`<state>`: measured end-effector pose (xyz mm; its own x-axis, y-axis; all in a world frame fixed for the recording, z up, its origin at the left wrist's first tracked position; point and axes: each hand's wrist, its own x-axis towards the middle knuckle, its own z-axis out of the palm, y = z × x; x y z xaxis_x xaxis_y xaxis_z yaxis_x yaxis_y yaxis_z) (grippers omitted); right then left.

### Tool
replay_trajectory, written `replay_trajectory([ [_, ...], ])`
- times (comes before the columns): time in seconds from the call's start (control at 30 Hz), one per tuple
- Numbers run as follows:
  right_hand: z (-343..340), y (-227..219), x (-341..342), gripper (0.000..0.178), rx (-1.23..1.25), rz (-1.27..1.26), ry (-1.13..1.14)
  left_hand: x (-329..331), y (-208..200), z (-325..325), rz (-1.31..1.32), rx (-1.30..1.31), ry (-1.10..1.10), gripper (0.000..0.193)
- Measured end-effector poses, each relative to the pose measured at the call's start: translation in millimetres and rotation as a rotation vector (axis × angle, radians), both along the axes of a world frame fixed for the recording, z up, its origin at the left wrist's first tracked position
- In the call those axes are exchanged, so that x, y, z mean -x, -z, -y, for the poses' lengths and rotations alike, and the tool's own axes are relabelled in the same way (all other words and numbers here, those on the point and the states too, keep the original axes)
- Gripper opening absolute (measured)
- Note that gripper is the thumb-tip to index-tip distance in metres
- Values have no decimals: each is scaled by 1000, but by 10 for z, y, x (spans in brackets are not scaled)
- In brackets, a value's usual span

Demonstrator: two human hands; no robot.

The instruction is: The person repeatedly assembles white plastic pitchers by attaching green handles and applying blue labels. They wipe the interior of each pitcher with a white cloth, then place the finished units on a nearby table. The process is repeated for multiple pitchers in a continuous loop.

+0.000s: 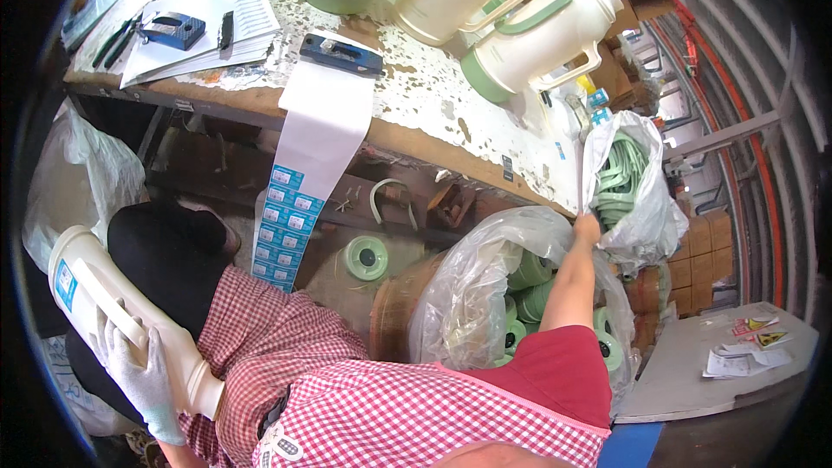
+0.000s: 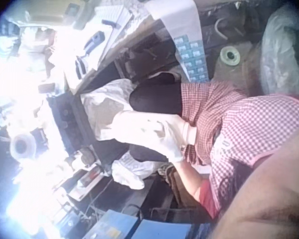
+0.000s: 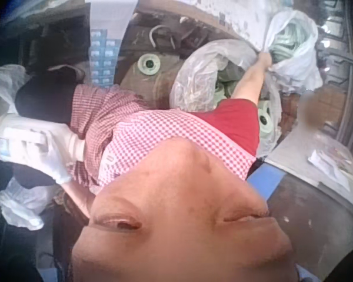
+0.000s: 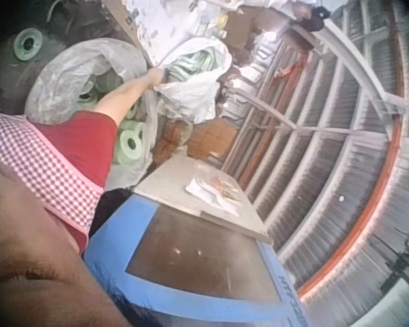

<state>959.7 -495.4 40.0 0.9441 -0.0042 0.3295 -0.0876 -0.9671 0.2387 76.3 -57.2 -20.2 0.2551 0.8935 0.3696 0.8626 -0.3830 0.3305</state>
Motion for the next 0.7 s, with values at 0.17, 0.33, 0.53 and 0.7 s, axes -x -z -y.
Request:
replay_trajectory([
  [0.17,293,66,69,57,83,11,32,80,30,-59,-34,6,80,32],
  [0.33,302,292,58,46,20,-41,51,96,-20,-144,13,87,79,28],
  [0.53,145,233,77,55,-294,-143,-6,194,-69,-180,10,170,113,19],
  [0.7,-27,59,-386,52,-887,455,-57,378,4,-220,432,434,162,20],
])
